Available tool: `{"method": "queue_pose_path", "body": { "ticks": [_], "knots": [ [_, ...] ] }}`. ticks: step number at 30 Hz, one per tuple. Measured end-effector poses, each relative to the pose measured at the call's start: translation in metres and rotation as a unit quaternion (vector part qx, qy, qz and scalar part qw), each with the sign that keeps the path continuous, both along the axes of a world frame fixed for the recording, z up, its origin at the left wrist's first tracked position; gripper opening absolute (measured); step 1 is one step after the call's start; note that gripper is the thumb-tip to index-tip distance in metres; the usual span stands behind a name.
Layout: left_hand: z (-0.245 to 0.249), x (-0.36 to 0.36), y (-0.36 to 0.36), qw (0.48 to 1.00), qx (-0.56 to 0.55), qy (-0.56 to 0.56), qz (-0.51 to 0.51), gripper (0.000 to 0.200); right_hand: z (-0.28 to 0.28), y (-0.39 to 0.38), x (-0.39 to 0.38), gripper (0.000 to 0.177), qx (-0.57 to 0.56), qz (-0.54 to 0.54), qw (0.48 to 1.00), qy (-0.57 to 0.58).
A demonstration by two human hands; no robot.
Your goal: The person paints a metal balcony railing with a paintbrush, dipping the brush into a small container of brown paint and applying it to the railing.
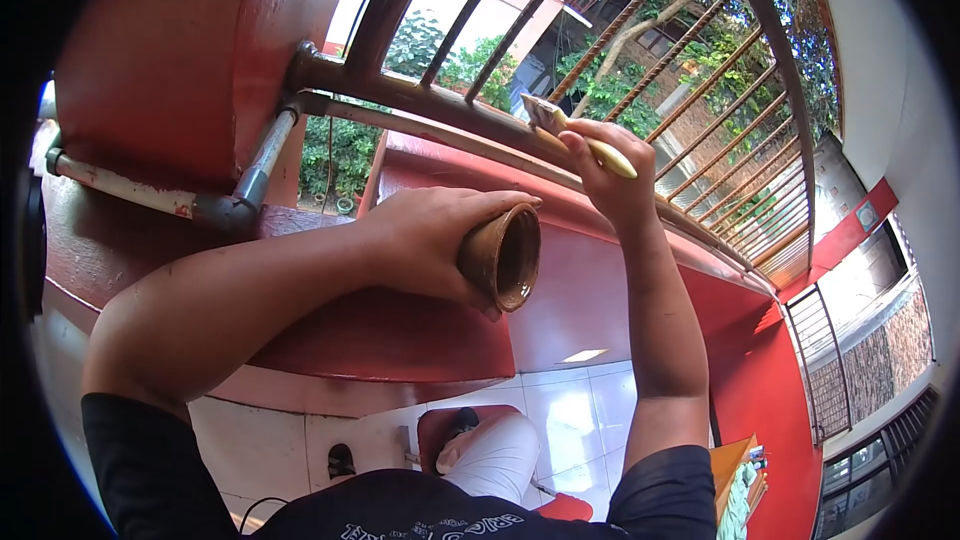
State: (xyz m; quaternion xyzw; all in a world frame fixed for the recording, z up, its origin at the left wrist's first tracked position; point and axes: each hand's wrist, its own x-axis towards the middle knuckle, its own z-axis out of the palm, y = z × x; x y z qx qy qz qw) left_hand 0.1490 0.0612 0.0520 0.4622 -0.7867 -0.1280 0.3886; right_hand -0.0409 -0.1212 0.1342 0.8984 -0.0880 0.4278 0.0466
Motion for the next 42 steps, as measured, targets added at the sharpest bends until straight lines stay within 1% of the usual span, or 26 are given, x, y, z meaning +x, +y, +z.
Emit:
{"method": "queue_pose_path", "body": {
  "ticks": [3,4,6,7,8,10,11,12,14,17,18,20,21,22,23,24,26,28,29,33,34,36,38,39,40,42],
  "knots": [
    [0.002,0.001,0.001,1.000,0.002,-0.006,0.003,0.102,0.002,-0.003,-0.003,0.013,0.018,-0.050,0.997,0.062],
    [0.001,0.000,0.001,1.000,-0.005,-0.004,0.006,0.102,0.007,-0.003,-0.005,0.011,0.097,-0.045,0.993,0.043],
    [-0.001,0.002,-0.001,1.000,-0.005,0.001,0.007,0.103,0.012,0.000,-0.009,0.010,0.106,-0.069,0.992,0.011],
    [0.000,0.002,0.000,1.000,0.003,0.002,0.004,0.103,0.008,0.002,-0.003,0.009,0.094,-0.018,0.995,-0.015],
    [0.000,0.002,0.000,1.000,0.011,0.001,-0.001,0.103,0.007,0.002,0.002,0.009,-0.003,-0.006,1.000,0.025],
    [0.001,0.000,0.000,1.000,0.002,0.001,-0.001,0.103,0.007,0.002,0.001,0.010,0.000,-0.044,0.993,0.106],
    [0.001,0.001,0.001,1.000,-0.001,0.001,0.001,0.102,0.013,0.005,-0.003,0.012,0.030,-0.069,0.992,0.103],
    [0.001,0.001,0.001,1.000,-0.006,0.007,0.000,0.102,0.016,0.004,-0.006,0.014,0.081,-0.078,0.991,0.068],
    [0.000,0.001,-0.002,1.000,-0.014,0.015,-0.004,0.102,0.019,0.001,-0.016,0.015,0.095,-0.118,0.988,0.007],
    [-0.004,-0.001,-0.002,1.000,-0.023,0.005,0.002,0.103,0.002,0.000,-0.010,0.015,0.011,-0.108,0.992,-0.058],
    [-0.004,-0.003,-0.001,1.000,-0.022,0.006,0.000,0.103,-0.007,0.009,-0.006,0.015,0.027,-0.114,0.993,-0.028],
    [-0.001,-0.002,0.000,1.000,-0.021,0.003,-0.002,0.104,-0.031,0.001,0.006,0.015,-0.111,-0.045,0.992,0.032],
    [0.000,-0.003,-0.001,1.000,-0.023,0.006,-0.003,0.104,-0.034,0.000,0.005,0.014,0.014,-0.019,1.000,-0.012],
    [0.000,-0.003,0.000,1.000,-0.025,0.008,-0.003,0.104,-0.037,0.004,0.005,0.013,0.139,0.011,0.989,-0.056],
    [0.001,-0.003,0.000,1.000,-0.025,0.010,-0.003,0.103,-0.038,0.007,0.007,0.012,0.262,0.043,0.959,-0.098],
    [0.001,-0.002,0.001,1.000,-0.019,0.005,-0.005,0.103,-0.035,0.008,0.006,0.016,0.284,0.048,0.946,-0.149],
    [0.004,-0.004,0.002,1.000,-0.006,-0.004,-0.012,0.103,-0.038,-0.004,0.014,0.016,0.343,0.045,0.918,-0.193],
    [0.002,-0.006,0.003,1.000,-0.017,-0.003,-0.013,0.103,-0.053,-0.007,0.027,0.016,0.367,0.069,0.908,-0.191],
    [0.001,-0.006,0.003,1.000,-0.025,-0.003,-0.011,0.103,-0.055,0.000,0.035,0.016,0.347,0.066,0.909,-0.221],
    [0.002,-0.006,0.002,0.999,-0.015,0.020,-0.026,0.105,-0.064,-0.031,0.017,0.019,0.201,-0.072,0.951,-0.224],
    [0.001,-0.006,0.002,0.999,-0.010,0.015,-0.029,0.107,-0.057,-0.018,0.009,0.019,0.199,-0.110,0.952,-0.206],
    [0.002,-0.004,0.000,0.999,-0.010,0.009,-0.030,0.109,-0.058,-0.002,0.014,0.017,0.221,-0.043,0.938,-0.262],
    [-0.001,-0.005,-0.001,0.999,-0.013,0.009,-0.031,0.109,-0.053,0.007,0.038,0.019,0.276,0.056,0.906,-0.315],
    [0.000,-0.005,0.000,0.999,-0.009,0.016,-0.034,0.109,-0.042,0.021,0.052,0.020,0.317,0.074,0.884,-0.337],
    [0.002,-0.005,0.000,0.999,-0.006,0.023,-0.036,0.109,-0.041,0.013,0.061,0.019,0.343,0.061,0.877,-0.331],
    [0.003,-0.004,0.000,0.999,-0.004,0.032,-0.038,0.108,-0.041,-0.006,0.063,0.019,0.218,-0.069,0.942,-0.245]
  ]
}}
